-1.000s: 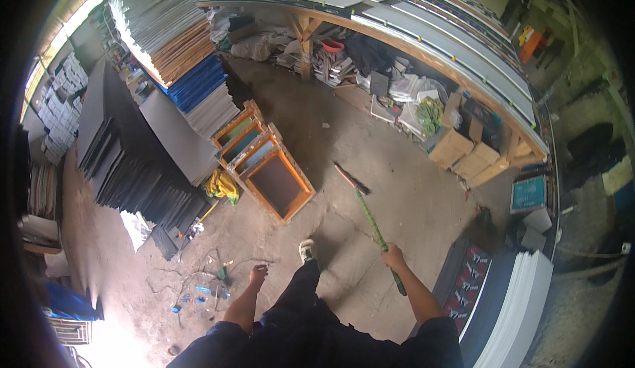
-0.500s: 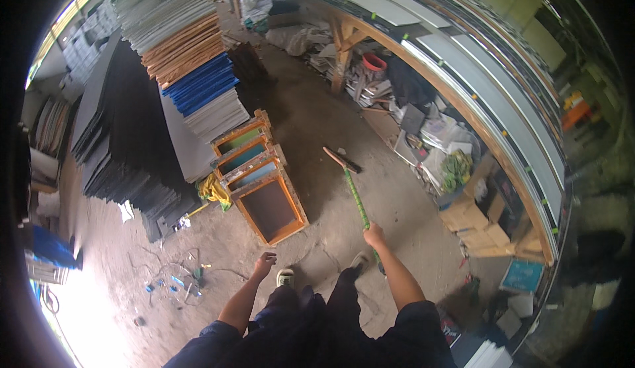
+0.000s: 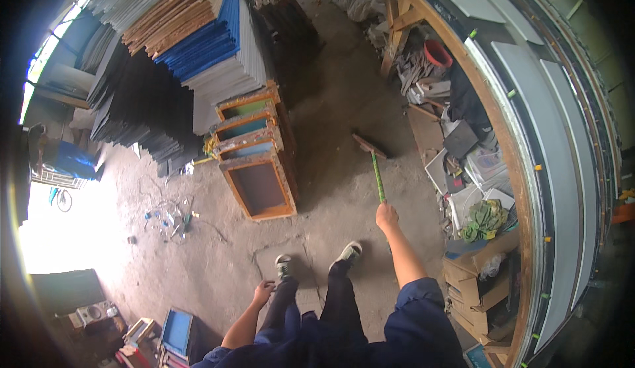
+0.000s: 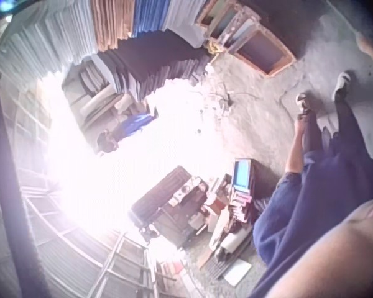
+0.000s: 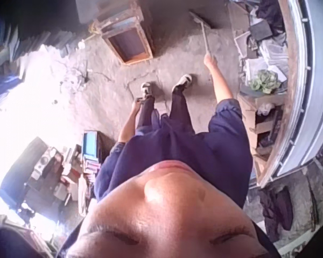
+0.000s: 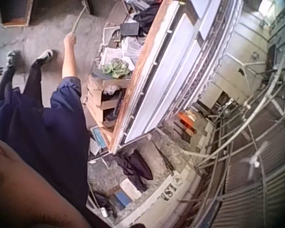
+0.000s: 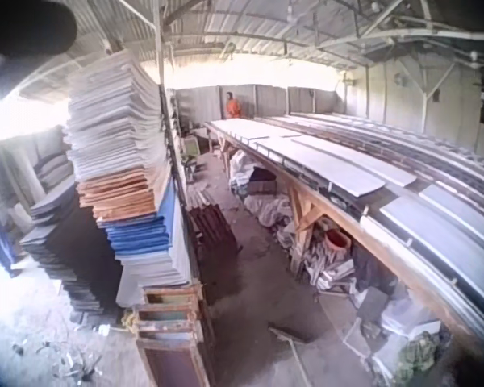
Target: The person sweeps debris on a concrete floor using a broom, then gathers the swept material by hand and places it into a white sack. The person moves around a cluttered workshop area while performing the cleaning task.
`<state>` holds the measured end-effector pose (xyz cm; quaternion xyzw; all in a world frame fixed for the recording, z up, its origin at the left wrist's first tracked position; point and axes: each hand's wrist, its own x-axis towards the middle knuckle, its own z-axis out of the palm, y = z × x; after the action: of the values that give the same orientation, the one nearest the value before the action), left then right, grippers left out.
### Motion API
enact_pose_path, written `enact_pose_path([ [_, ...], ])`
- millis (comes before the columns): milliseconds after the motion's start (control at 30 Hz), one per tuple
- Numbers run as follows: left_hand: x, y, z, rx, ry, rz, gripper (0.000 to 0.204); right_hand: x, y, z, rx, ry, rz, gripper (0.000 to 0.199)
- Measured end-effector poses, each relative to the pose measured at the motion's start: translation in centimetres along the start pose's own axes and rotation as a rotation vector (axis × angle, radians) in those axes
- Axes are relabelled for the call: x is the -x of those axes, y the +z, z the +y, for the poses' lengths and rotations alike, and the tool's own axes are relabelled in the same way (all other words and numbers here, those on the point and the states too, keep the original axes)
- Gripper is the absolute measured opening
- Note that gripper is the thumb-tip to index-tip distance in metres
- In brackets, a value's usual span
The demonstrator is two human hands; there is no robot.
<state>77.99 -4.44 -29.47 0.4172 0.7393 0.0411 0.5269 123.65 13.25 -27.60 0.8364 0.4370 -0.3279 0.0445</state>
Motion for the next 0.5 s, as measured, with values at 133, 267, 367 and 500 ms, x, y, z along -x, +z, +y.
enact_pose_path([
  [133,0.1,4.1,1.6,0.119,-0.005,0.03,0.023,4.4,1.1,2.6,0.07,-0.113,-0.072,0.03],
  [267,-2.3,6.2,4.2,0.253,0.031,0.128,0.023,8.1,-3.0,3.1,0.138,-0.315,-0.275,0.03],
  [367,-3.4,7.0,5.7,0.246,0.062,0.162,0.023,9.6,-7.9,0.5,0.216,-0.387,-0.29,0.03],
  [500,-2.0,7.3,6.6,0.389,0.018,0.173,0.022,4.7,-6.9,-1.8,0.26,-0.378,-0.095,0.028],
])
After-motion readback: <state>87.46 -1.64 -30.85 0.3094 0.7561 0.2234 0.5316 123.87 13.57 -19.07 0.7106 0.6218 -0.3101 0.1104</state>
